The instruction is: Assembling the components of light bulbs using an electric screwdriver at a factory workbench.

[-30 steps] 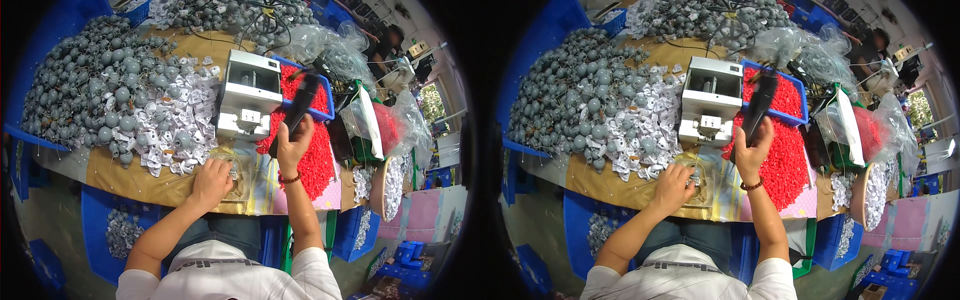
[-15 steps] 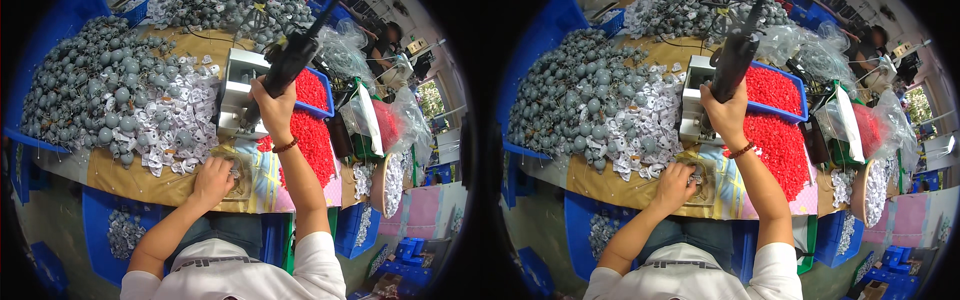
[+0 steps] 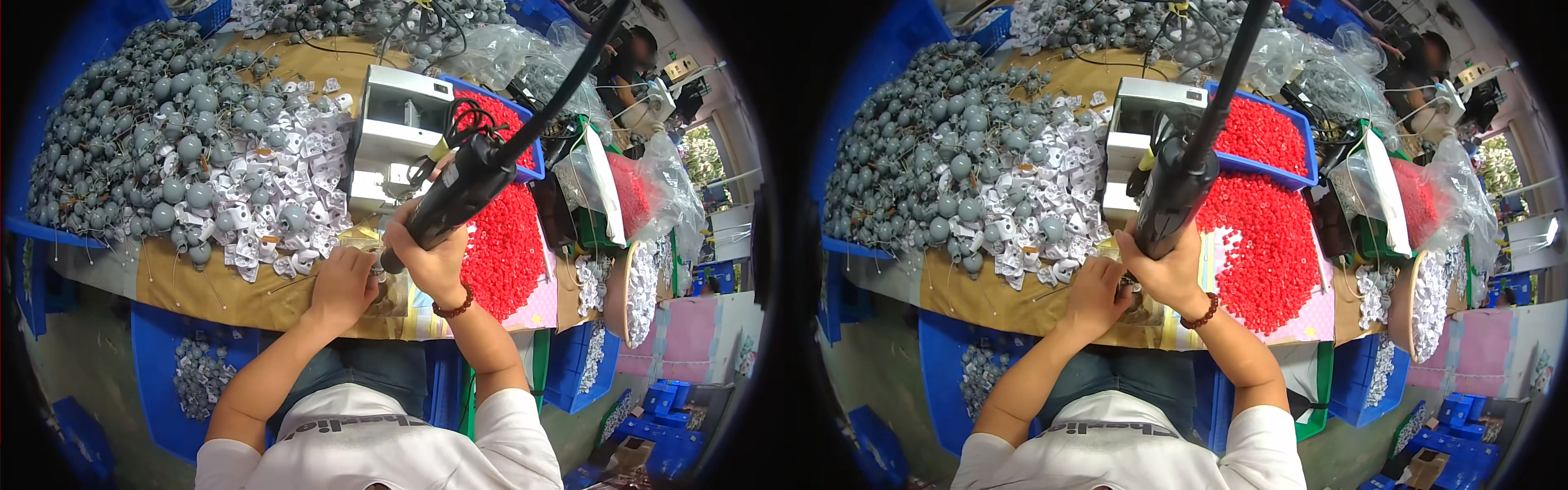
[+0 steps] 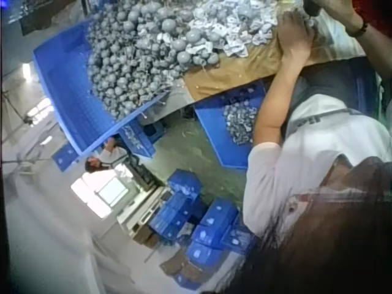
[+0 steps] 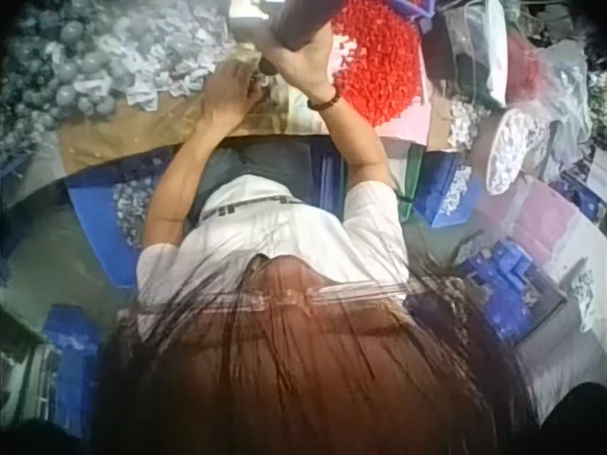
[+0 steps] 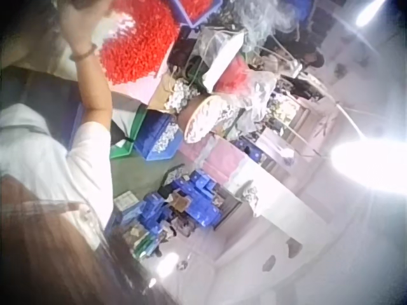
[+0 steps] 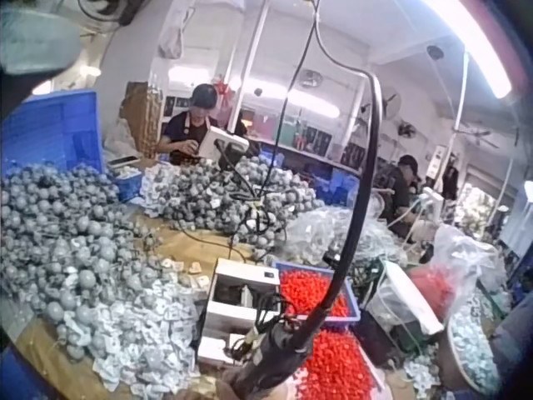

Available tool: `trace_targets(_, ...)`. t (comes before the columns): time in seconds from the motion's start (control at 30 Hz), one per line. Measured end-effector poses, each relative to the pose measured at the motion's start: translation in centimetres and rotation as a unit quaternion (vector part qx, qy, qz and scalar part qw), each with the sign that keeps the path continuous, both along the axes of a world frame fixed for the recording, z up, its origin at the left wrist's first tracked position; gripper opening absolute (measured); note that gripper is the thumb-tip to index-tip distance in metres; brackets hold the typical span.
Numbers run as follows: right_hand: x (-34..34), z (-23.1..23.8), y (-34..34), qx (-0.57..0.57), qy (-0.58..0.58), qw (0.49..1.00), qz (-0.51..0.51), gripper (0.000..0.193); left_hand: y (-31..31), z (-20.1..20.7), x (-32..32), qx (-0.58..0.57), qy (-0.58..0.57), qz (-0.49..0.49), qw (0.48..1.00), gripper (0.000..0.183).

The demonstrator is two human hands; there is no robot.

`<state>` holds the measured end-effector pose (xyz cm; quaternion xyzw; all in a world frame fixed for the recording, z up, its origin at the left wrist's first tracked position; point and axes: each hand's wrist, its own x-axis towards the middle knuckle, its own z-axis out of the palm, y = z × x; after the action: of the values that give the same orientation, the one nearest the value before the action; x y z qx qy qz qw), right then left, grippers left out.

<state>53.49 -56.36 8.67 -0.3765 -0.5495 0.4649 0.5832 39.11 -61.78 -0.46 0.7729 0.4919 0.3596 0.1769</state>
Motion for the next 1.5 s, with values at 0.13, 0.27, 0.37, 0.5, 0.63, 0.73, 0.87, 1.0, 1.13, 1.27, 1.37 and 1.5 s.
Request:
trace_targets(0.13,0.1,-0.7,-0.4,0.024,-0.008,1.0,0.006,0.018,0.1,0.0,0.1,-0.01,0.0,-0.004,1.0,0.038)
trace_targets(0.27,0.5,-1.7,-0.7,0.055,-0.008,0.998,0.036,0.025,0.1,-0.1,0.0,-0.01,0.008,-0.006,1.0,0.038)
trace_targets(0.37,0.9,-3.0,-1.3,0.059,-0.048,0.996,0.051,0.021,0.2,-0.1,0.0,-0.002,0.005,-0.009,1.0,0.039)
trace_targets(0.5,1.5,-4.6,-2.2,0.102,-0.099,0.987,0.071,0.055,0.4,-0.2,-0.1,0.011,0.005,-0.017,1.0,0.039)
trace_targets(0.63,1.6,-5.6,-2.5,0.131,-0.111,0.981,0.092,0.071,0.4,-0.3,0.0,0.01,-0.003,-0.015,1.0,0.036)
trace_targets(0.73,1.9,-6.9,-2.5,0.158,-0.133,0.972,0.113,0.075,0.5,-0.4,0.1,0.01,-0.011,-0.019,1.0,0.033)
trace_targets(0.87,2.1,-5.6,-2.2,0.178,-0.162,0.964,0.116,0.079,0.4,-0.5,0.0,0.011,-0.011,-0.019,1.0,0.033)
trace_targets(1.0,1.9,-4.8,-2.5,0.105,-0.13,0.982,0.083,0.07,0.4,-0.1,0.0,-0.003,-0.026,-0.016,1.0,0.036)
trace_targets(1.13,1.8,-3.0,-0.6,-0.007,-0.017,0.999,-0.028,0.033,0.3,1.0,0.0,-0.025,-0.028,-0.002,0.999,0.042)
trace_targets(1.27,5.2,-3.2,2.6,-0.079,-0.073,0.976,-0.188,0.034,-0.4,0.7,-0.1,-0.016,-0.024,-0.005,1.0,0.04)
trace_targets(1.37,6.0,-6.2,0.8,0.052,-0.197,0.954,-0.221,0.058,-0.8,0.4,0.1,0.006,-0.04,-0.006,0.999,0.038)
trace_targets(1.5,4.7,-6.1,-3.1,0.189,-0.381,0.895,-0.135,0.055,-1.0,0.2,-0.2,0.015,-0.033,0.005,0.999,0.038)
